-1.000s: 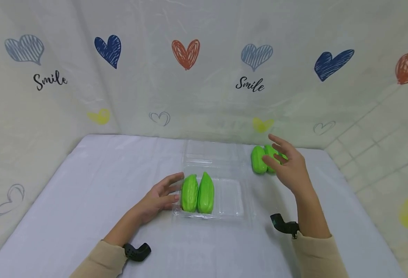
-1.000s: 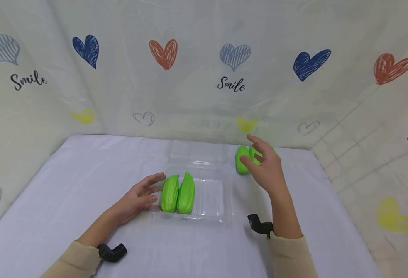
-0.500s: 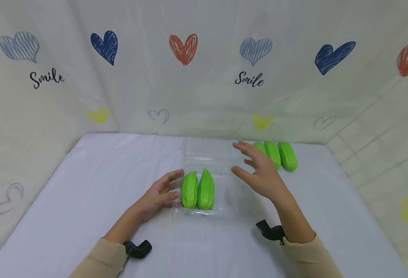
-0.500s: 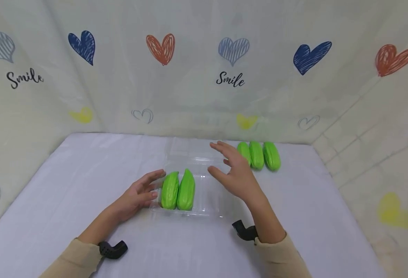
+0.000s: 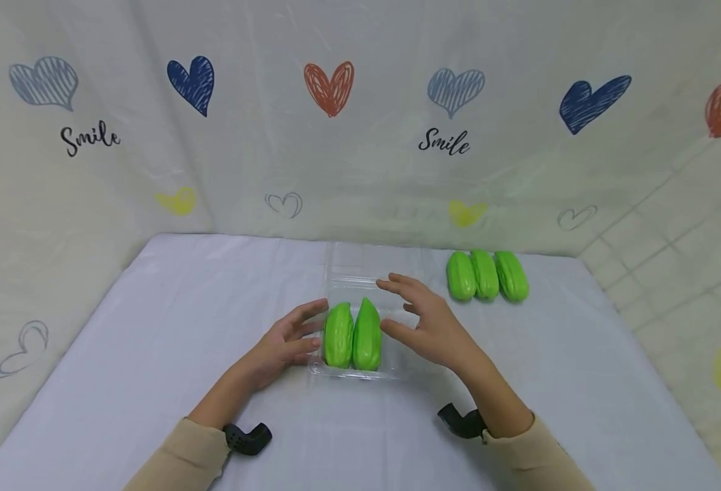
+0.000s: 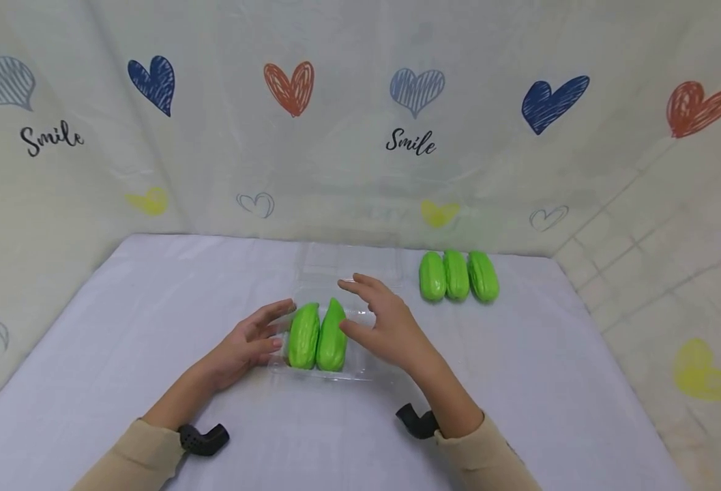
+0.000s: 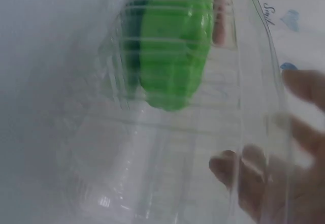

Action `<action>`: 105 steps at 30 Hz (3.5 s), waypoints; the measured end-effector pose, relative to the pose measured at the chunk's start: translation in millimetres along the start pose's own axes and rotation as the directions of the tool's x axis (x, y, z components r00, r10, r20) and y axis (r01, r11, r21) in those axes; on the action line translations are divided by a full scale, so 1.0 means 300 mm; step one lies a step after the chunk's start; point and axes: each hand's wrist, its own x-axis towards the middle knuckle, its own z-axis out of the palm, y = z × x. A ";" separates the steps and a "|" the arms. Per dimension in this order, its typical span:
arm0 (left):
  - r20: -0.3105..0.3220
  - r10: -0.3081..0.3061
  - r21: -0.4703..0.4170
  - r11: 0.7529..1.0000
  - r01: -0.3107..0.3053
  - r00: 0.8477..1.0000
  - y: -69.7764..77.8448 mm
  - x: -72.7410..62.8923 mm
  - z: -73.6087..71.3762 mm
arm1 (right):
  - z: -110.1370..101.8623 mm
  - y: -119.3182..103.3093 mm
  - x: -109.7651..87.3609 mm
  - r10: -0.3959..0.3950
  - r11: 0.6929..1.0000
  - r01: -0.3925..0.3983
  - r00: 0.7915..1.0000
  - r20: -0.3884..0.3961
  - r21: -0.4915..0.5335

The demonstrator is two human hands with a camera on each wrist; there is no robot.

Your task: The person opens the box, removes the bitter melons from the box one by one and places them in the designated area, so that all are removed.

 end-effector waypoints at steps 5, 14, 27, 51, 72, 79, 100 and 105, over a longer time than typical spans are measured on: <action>0.000 -0.004 -0.008 1.000 0.004 1.000 -0.005 -0.001 0.001 | 0.025 -0.001 -0.001 0.001 1.000 -0.001 1.000 0.030 -0.009; 0.002 -0.004 -0.013 1.000 0.004 1.000 -0.011 0.001 -0.010 | 0.052 -0.005 0.004 0.013 1.000 -0.011 0.998 0.067 -0.023; 0.014 -0.001 -0.022 1.000 0.001 1.000 -0.004 0.003 -0.010 | 0.084 -0.007 -0.002 0.041 0.998 -0.036 0.994 0.104 -0.043; 0.013 0.000 -0.021 1.000 0.000 1.000 -0.010 0.001 -0.013 | 0.120 0.009 -0.002 0.059 0.995 -0.045 0.985 0.165 -0.083; 0.011 -0.015 -0.017 1.000 0.015 1.000 -0.008 0.000 -0.010 | 0.154 0.012 -0.009 0.142 0.985 -0.118 0.968 0.207 -0.123; -0.002 -0.020 -0.009 1.000 0.020 1.000 -0.009 -0.005 -0.010 | 0.153 0.011 -0.004 0.137 0.985 -0.110 0.969 0.204 -0.135; -0.014 -0.027 -0.002 1.000 0.026 1.000 -0.002 -0.003 -0.006 | 0.085 -0.009 0.001 0.153 0.988 -0.146 0.976 0.153 -0.057; -0.012 -0.026 -0.005 1.000 0.026 1.000 -0.006 -0.002 -0.007 | 0.059 -0.014 -0.001 0.136 0.991 -0.132 0.982 0.132 -0.038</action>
